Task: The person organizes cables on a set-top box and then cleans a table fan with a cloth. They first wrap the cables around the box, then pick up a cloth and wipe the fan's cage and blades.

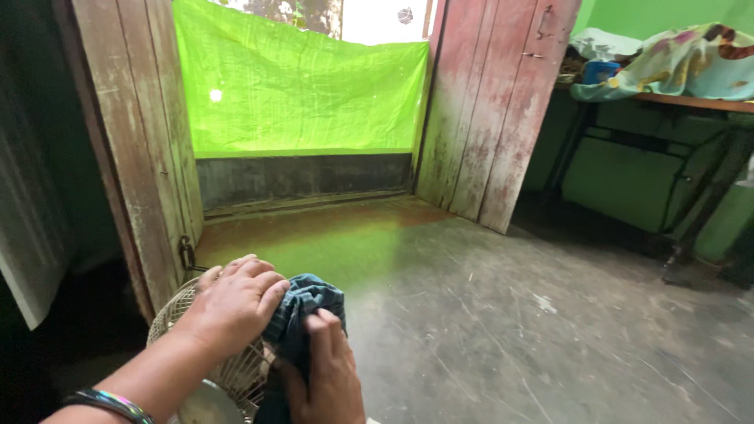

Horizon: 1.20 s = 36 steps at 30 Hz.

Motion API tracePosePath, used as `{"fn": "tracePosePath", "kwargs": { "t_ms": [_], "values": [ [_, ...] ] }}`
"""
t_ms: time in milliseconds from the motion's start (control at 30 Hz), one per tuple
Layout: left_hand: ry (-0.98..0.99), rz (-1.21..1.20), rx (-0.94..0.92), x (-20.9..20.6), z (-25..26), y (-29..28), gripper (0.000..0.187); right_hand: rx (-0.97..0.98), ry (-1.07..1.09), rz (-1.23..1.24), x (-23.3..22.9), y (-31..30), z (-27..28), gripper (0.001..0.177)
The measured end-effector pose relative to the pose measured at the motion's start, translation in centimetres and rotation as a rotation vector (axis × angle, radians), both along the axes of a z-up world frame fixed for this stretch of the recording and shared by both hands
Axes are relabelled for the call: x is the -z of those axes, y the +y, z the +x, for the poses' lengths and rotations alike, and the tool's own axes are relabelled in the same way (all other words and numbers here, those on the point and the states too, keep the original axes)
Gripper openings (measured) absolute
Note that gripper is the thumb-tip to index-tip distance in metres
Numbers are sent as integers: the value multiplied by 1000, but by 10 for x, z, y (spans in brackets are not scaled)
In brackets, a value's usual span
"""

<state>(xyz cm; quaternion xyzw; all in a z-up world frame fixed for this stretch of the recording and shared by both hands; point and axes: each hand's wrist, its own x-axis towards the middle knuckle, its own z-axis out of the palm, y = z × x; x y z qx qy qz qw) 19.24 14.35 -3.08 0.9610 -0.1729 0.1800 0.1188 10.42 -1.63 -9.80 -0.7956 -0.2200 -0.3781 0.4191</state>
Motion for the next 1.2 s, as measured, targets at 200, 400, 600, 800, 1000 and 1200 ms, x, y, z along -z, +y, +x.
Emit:
{"fn": "tracePosePath", "kwargs": {
  "t_ms": [200, 400, 600, 800, 1000, 1200],
  "values": [
    [-253, -136, 93, 9, 10, 10, 39, -5, 59, -11, -46, 25, 15, 59],
    [-283, -153, 131, 17, 0, 8, 36, 97, 17, -34, -34, 35, 13, 44],
    [-472, 23, 195, 19, -17, 5, 37, 305, -163, -63, 18, 22, 3, 42],
    [-648, 117, 269, 22, -13, 6, 34, 184, -109, 2, 4, 23, -7, 35],
    [-356, -310, 231, 19, -2, 9, 44, 20, -76, -70, -38, 28, 13, 40],
    [-420, -137, 252, 22, -4, 8, 47, 138, -285, -131, 18, 15, 1, 39]
  ]
}}
